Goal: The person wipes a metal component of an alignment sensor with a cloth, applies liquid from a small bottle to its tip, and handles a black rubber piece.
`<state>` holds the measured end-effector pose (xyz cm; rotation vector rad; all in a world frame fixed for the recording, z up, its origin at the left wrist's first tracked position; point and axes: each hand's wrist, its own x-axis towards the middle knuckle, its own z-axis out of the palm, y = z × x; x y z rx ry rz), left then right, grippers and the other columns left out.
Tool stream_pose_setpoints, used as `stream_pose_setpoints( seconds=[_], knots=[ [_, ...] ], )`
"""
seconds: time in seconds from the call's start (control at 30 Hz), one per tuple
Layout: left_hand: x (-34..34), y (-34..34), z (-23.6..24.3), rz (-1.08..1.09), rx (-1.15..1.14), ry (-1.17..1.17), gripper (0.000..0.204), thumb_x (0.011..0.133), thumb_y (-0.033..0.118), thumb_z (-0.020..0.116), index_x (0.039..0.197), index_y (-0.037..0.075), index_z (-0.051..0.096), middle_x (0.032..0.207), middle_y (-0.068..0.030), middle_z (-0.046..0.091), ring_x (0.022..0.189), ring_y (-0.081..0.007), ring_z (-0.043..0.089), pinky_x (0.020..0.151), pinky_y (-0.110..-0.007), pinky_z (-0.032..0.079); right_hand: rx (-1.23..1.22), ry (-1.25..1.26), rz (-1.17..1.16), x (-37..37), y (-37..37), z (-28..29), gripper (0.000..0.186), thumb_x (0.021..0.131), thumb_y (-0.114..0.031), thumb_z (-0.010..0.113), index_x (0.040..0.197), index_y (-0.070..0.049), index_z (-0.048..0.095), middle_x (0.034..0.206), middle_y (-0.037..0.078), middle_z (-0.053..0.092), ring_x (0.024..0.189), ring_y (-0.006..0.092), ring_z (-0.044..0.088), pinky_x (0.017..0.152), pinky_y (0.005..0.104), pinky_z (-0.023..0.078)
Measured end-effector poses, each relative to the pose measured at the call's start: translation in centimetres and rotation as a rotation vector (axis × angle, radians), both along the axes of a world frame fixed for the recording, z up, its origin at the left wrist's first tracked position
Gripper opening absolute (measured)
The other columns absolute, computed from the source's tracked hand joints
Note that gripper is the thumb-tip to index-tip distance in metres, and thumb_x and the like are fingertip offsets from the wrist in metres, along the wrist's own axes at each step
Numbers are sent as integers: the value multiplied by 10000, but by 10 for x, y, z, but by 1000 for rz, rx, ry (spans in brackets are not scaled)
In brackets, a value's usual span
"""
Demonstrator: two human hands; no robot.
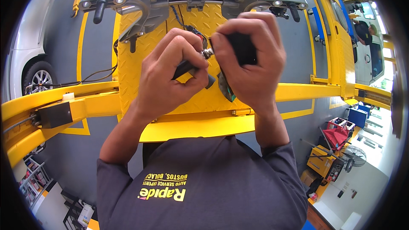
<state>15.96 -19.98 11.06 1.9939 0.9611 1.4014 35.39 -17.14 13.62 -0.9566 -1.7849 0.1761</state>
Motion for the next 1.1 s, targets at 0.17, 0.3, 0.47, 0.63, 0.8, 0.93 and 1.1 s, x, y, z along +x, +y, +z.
stream_pose_setpoints(
  seconds=[0.17,0.3,0.47,0.63,0.8,0.93,1.1],
  knots=[
    [-1,0,-1,9,-10,87,255,739,-72,784,901,38,620,1018,-104,627,847,-242,690,729,-343,589,-88,52,-139,12,2,4,147,887,-64,833,998,-45,740,1018,53,674,918,155,662,814,293,532],
    [1,0,-1,2,-94,46,251,747,-77,774,913,37,624,1019,-100,627,862,-245,691,752,-344,589,47,-43,-44,6,0,2,145,862,-101,828,977,-101,740,975,49,621,790,169,652,669,318,548],
    [2,0,0,-12,-135,-46,230,779,-62,773,931,47,639,1022,-94,633,881,-234,693,787,-332,581,-6,-54,-37,5,2,-4,146,863,-118,832,978,-120,741,990,56,615,809,184,655,661,325,551],
    [1,-2,0,40,-207,-84,256,855,-10,790,1054,48,640,1040,-100,648,912,-202,701,795,-328,576,32,-101,-57,-1,0,-7,172,853,-124,846,986,-122,736,1007,61,607,834,192,656,664,333,559],
    [8,-3,-6,65,-195,-156,284,888,19,793,1121,25,631,1059,-124,671,927,-197,722,803,-315,588,81,-142,-53,-4,-1,-8,196,831,-98,855,982,-123,731,1002,65,598,828,218,649,665,347,562],
    [5,-5,-9,62,-88,-28,290,883,17,797,1121,12,632,1075,-140,680,934,-229,729,808,-318,596,80,-133,-62,-8,-4,-7,191,836,-66,873,987,-85,758,985,72,633,849,185,659,703,299,534],
    [4,-6,-8,88,-112,-104,297,848,5,811,1092,9,642,1068,-149,682,968,-286,721,814,-356,596,43,-165,0,-5,-6,-1,202,820,-53,878,978,-82,755,984,75,630,846,187,657,700,302,530]
  ],
)
